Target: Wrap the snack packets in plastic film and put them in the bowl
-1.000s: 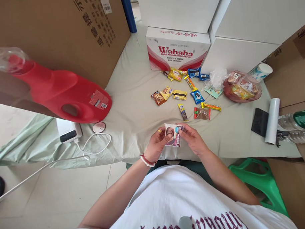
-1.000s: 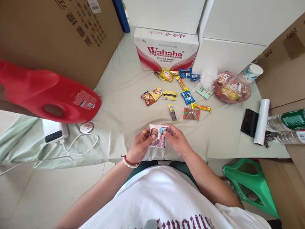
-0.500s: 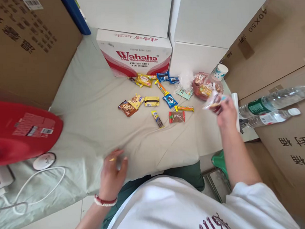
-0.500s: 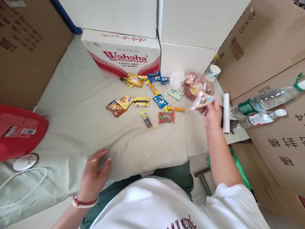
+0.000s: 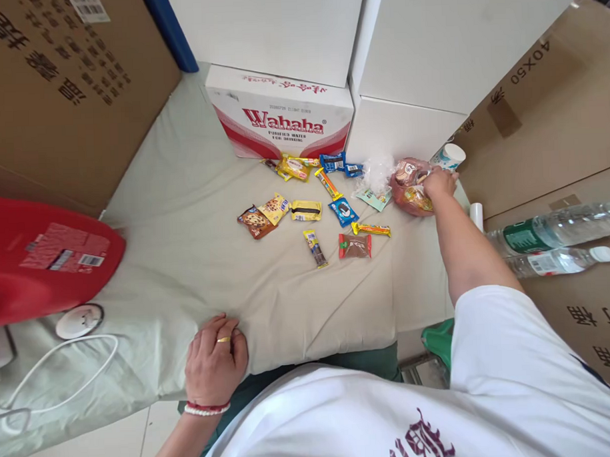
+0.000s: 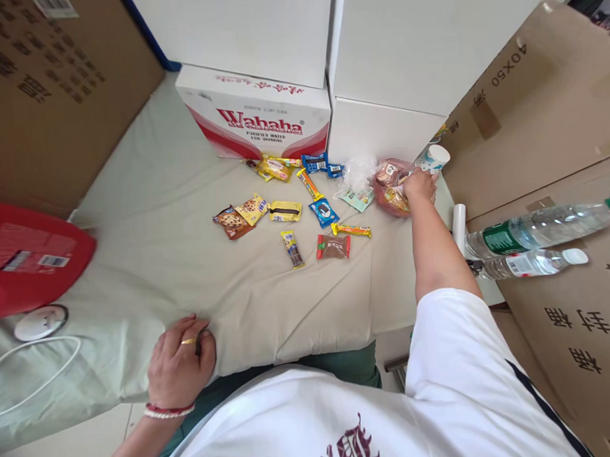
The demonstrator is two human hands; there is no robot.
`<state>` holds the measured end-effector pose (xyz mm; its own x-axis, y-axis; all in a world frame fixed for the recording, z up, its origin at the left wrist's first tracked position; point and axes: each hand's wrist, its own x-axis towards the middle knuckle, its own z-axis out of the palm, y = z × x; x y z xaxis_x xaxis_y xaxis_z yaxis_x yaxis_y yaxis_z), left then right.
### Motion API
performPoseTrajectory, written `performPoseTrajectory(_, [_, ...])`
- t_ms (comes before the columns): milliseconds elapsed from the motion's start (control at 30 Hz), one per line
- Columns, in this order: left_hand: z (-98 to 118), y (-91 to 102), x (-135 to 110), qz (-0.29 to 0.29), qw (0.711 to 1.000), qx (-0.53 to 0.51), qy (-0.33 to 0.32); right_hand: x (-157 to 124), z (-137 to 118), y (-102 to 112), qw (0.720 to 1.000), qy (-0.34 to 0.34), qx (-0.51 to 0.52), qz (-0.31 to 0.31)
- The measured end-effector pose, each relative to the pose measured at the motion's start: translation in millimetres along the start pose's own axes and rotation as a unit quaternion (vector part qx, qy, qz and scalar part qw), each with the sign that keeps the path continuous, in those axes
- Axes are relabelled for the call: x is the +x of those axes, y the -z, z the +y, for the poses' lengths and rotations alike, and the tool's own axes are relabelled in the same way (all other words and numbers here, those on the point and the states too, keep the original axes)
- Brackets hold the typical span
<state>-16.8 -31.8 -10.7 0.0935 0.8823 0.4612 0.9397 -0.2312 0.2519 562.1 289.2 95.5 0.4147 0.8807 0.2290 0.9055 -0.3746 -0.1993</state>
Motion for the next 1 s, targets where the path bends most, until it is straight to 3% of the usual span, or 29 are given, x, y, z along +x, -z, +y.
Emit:
performPoseTrajectory(100, [-0.6, 0.3, -1.1, 0.007, 1.0, 0.003, -0.004, 2.4, -10.7, 18.7, 0.994, -0.108, -0.014, -0.02])
performPoseTrajectory(167, [-0.4, 0.0, -2.0, 0.011, 1.0, -0.002, -0.001, 5.8, -25.1, 36.9, 0.992, -0.12, -0.021, 0.023])
performPoseTrajectory(200, [-0.2, 0.0, -2.5, 0.013, 1.0, -0.004, 0.001, 5.7, -35.1, 44.2, 0.994, -0.095, -0.022, 0.053])
performPoseTrajectory(267, [0.2, -0.1, -3.2, 0.013, 1.0, -0.007, 0.0, -1.1, -59.9, 50.9, 0.997, 0.003, -0.018, 0.077])
performPoseTrajectory(333, [0.8, 0.1, -3.5, 0.01, 1.0, -0.012, -0.002, -16.8, -87.3, 44.6, 0.987, 0.156, -0.017, 0.032])
performPoseTrajectory(400, [1.6, 0.3, -3.5, 0.008, 1.0, -0.018, 0.003, -36.4, -112.0, 28.8, 0.951, 0.306, -0.024, -0.034])
performPoseTrajectory(433, [2.1, 0.5, -3.6, 0.006, 1.0, -0.021, 0.01, -45.5, -122.1, 19.8, 0.931, 0.359, -0.028, -0.059])
performPoseTrajectory(500, [3.0, 0.8, -4.2, -0.001, 0.999, -0.031, 0.026, -59.0, -136.5, 5.6, 0.913, 0.398, -0.029, -0.087])
performPoseTrajectory(600, [2.8, 1.4, -7.2, -0.01, 0.997, -0.066, 0.041, -71.1, -144.9, 4.3, 0.93, 0.361, 0.008, -0.066])
performPoseTrajectory(700, [0.8, 2.8, -10.5, -0.004, 0.992, -0.111, 0.058, -95.3, -143.0, 22.0, 0.947, 0.294, 0.125, -0.017])
performPoseTrajectory(767, [1.3, 5.3, -9.8, 0.009, 0.984, -0.154, 0.093, -128.8, -138.8, 31.3, 0.942, 0.23, 0.245, -0.002])
performPoseTrajectory(833, [6.9, 9.0, -4.3, 0.029, 0.966, -0.213, 0.144, -175.4, -134.5, 30.7, 0.918, 0.142, 0.371, -0.02])
performPoseTrajectory(900, [19.9, 11.8, 7.4, 0.026, 0.929, -0.308, 0.204, -228.5, -132.5, 20.4, 0.882, 0.052, 0.466, -0.057])
performPoseTrajectory(933, [29.2, 12.1, 15.5, -0.004, 0.895, -0.382, 0.231, -254.8, -133.2, 13.0, 0.864, 0.012, 0.499, -0.07])
performPoseTrajectory(1000, [51.7, 9.0, 34.5, -0.089, 0.773, -0.553, 0.298, -301.7, -137.8, -1.5, 0.836, -0.045, 0.54, -0.085])
